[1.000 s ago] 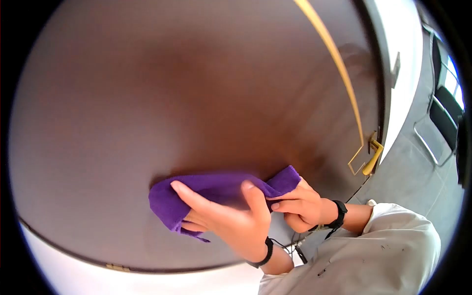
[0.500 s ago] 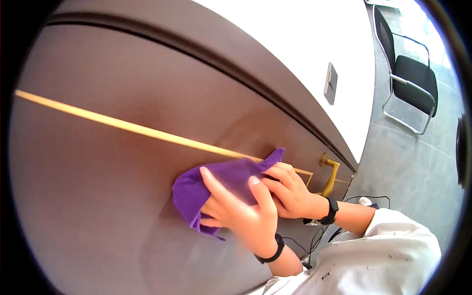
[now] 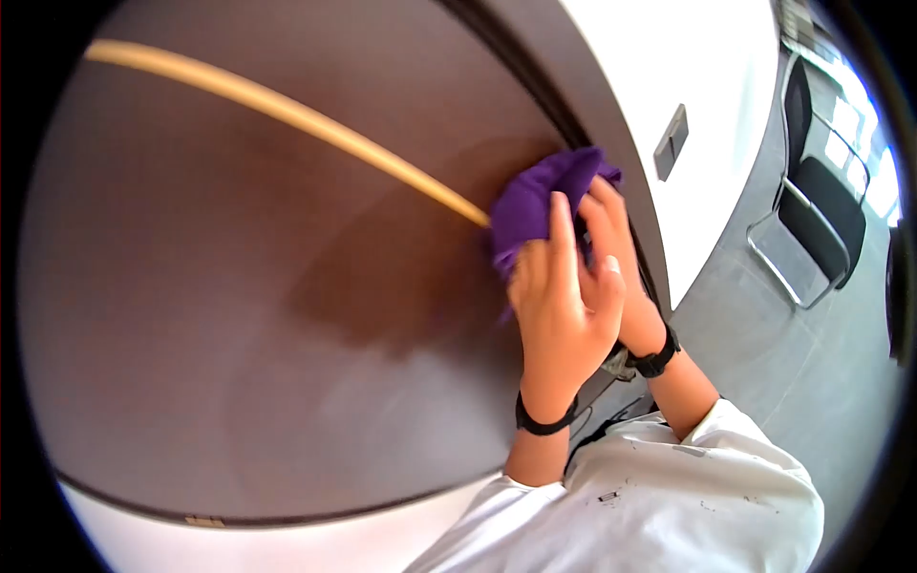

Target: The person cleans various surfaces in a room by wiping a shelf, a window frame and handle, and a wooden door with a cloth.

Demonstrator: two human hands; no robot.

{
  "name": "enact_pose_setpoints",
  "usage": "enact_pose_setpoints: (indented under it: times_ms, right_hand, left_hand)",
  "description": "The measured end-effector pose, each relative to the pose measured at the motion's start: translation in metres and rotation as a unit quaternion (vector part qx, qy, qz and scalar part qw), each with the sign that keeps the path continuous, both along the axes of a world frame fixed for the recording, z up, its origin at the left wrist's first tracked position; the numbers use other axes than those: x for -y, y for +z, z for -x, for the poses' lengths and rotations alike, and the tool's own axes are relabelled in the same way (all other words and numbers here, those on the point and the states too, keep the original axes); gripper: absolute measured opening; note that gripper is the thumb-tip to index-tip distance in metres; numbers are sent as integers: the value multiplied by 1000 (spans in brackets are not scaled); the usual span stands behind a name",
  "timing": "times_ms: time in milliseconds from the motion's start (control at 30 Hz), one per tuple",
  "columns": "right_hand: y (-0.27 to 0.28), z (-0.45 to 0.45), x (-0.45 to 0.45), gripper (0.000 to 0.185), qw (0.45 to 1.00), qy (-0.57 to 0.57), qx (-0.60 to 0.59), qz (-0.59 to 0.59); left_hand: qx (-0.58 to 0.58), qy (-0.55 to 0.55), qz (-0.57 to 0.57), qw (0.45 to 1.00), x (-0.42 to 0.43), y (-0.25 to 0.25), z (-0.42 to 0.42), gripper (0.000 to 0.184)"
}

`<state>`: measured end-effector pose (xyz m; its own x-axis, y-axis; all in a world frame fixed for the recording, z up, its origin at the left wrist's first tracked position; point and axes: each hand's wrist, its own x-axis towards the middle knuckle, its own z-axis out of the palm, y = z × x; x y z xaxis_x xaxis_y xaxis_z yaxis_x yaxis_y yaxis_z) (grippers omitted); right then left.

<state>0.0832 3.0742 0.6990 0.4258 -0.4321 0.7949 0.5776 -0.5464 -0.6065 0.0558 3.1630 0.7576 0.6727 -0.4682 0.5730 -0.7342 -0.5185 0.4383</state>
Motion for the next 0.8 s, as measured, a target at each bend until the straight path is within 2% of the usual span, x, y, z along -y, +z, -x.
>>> enact_pose_setpoints:
  times_ms: [33, 67, 133, 200, 267, 333, 400, 467, 533, 667, 700, 800]
  right_hand:
    - [5, -3, 5, 50, 1000, -1, 7, 8]
    - [8, -5, 7, 50, 1000, 3, 5, 2]
    - [18, -5, 13, 50, 999, -13, -16, 32]
    - [35, -6, 13, 50, 998, -13, -4, 58]
    - [48, -6, 7, 51, 998, -15, -13, 60]
    - [59, -5, 1, 52, 999, 9, -4, 47]
    - [64, -2, -10, 53, 994, -5, 6, 106]
    - [67, 0, -24, 52, 996, 18, 32, 84]
    - [86, 16, -67, 52, 993, 28, 52, 99]
    - [108, 37, -135, 55, 982, 47, 88, 161]
    - [79, 8, -65, 55, 984, 55, 77, 148]
    - [72, 10, -81, 57, 979, -2, 79, 187]
  left_hand:
    - [16, -53, 43, 998, -3, -8, -3, 62]
    - [-64, -63, 58, 994, -11, -6, 2, 60]
    - [-105, -88, 116, 984, -28, -16, 4, 60]
    - [-269, -91, 155, 946, -50, -22, 9, 61]
    - [-256, -110, 199, 940, -68, -46, 8, 62]
    - [-298, -111, 259, 912, -79, -49, 18, 63]
    - [-277, -88, 285, 914, -90, -53, 30, 61]
    - [-259, -73, 336, 903, -90, -51, 35, 59]
    - [-284, -109, 338, 891, -128, -37, 49, 58]
    - [-257, -133, 376, 880, -188, -22, 71, 56]
    - [-239, -122, 370, 889, -116, -44, 46, 53]
    - [-209, -98, 381, 895, -127, -44, 51, 51]
